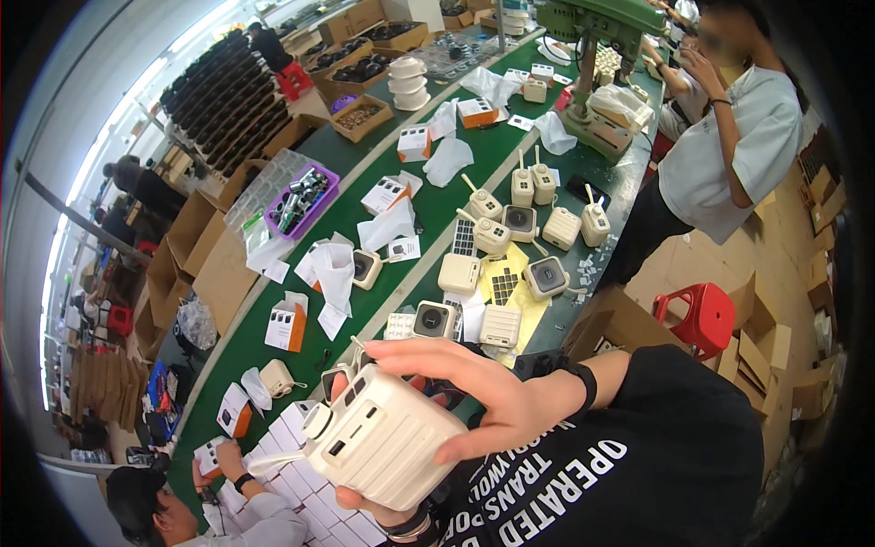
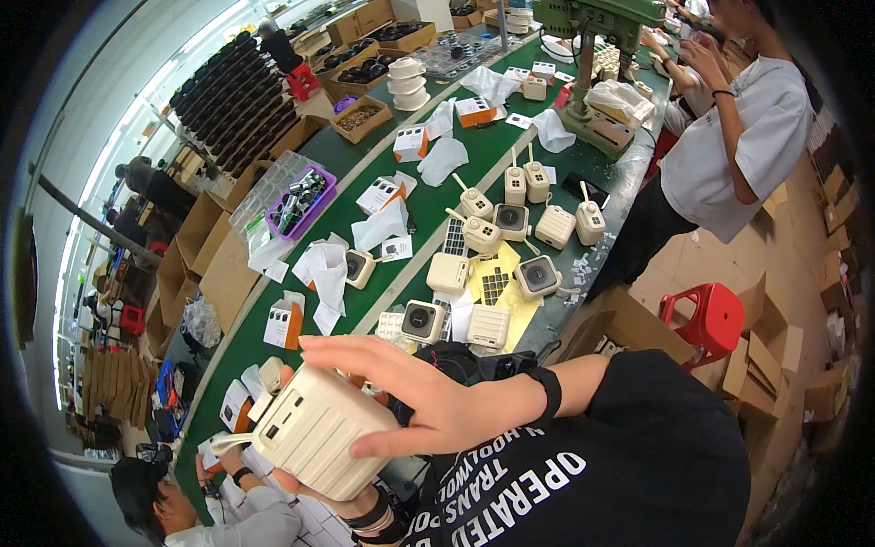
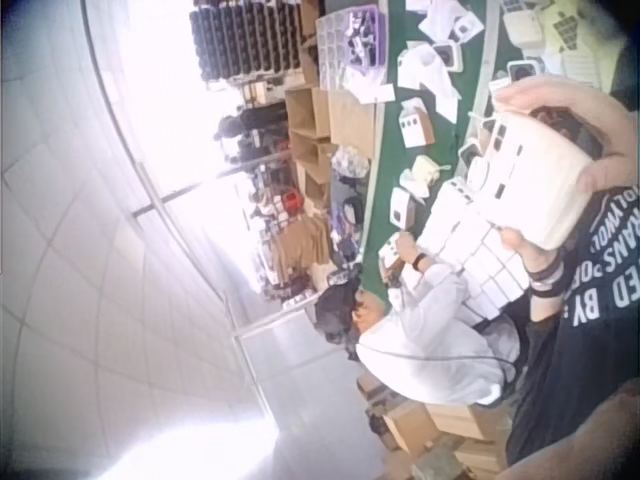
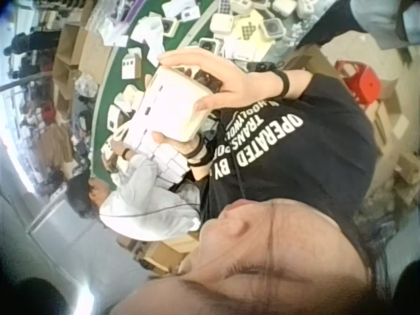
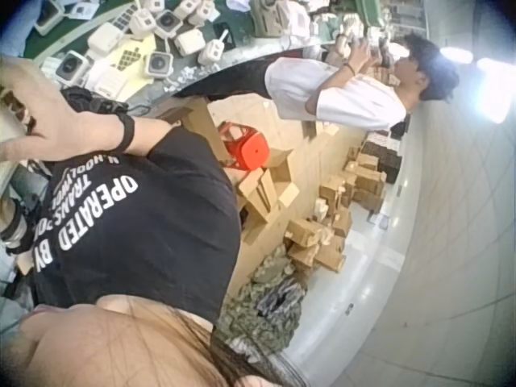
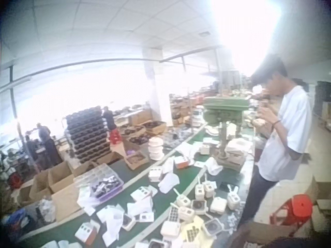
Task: Assembling and inspecting portable radio devices at a manufacturing workbench.
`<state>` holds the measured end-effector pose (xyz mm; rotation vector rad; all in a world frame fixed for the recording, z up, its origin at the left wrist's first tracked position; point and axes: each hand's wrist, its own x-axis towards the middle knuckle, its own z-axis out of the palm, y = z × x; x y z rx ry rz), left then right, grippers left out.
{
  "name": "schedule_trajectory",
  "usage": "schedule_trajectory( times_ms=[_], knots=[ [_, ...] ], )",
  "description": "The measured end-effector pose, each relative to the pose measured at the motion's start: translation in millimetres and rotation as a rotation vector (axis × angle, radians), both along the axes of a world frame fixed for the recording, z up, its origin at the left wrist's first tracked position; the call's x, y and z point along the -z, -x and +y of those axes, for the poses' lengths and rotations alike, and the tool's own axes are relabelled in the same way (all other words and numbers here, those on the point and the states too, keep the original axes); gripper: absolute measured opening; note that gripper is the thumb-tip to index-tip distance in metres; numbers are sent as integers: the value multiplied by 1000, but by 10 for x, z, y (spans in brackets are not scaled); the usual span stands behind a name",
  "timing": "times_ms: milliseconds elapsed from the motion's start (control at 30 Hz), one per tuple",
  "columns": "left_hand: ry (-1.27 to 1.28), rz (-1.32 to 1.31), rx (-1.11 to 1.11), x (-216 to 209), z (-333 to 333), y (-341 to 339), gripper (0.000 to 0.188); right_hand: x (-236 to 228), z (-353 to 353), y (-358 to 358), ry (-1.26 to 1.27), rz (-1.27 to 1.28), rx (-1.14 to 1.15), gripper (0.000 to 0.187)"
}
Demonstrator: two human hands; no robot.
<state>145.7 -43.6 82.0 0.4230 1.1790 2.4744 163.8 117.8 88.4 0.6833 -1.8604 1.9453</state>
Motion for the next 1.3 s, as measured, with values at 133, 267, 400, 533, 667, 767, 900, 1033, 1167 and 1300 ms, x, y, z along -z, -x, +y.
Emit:
schedule_trajectory(
  times_ms=[133, 267, 400, 533, 667, 767, 900, 1033, 1167, 1300],
  knots=[
    [58, -37, -115, 36, 161, 44, 105, -78, 219, 109, -173, -274, -122, 75],
    [146, -151, -36, 151, 268, 143, 104, 129, 409, 167, -176, -475, -148, 78],
    [268, -177, 53, 265, 438, 257, 105, 251, 665, 178, -89, -545, -118, 76],
    [281, -154, 189, 343, 720, 400, 102, 448, 886, 154, 76, -627, -83, 68],
    [677, 29, -42, 629, 862, 536, 74, 745, 922, 120, -189, -402, 338, 67],
    [953, 173, 24, 1225, 658, 713, 64, 817, 1053, 84, -156, -693, 206, 65],
    [707, -301, 141, 1065, 1104, 719, 72, 1179, 1282, -122, -135, -701, 526, 64],
    [503, -403, 18, 941, 1020, 815, 49, 1813, 1980, -21, 80, -685, 1363, 68],
    [722, -395, -36, 1258, 707, 919, 70, 2448, 2730, -122, -132, -759, 1925, 66],
    [651, -440, -14, 1260, 588, 940, 66, 3204, 3002, -226, -388, -897, 1927, 67]
  ],
)
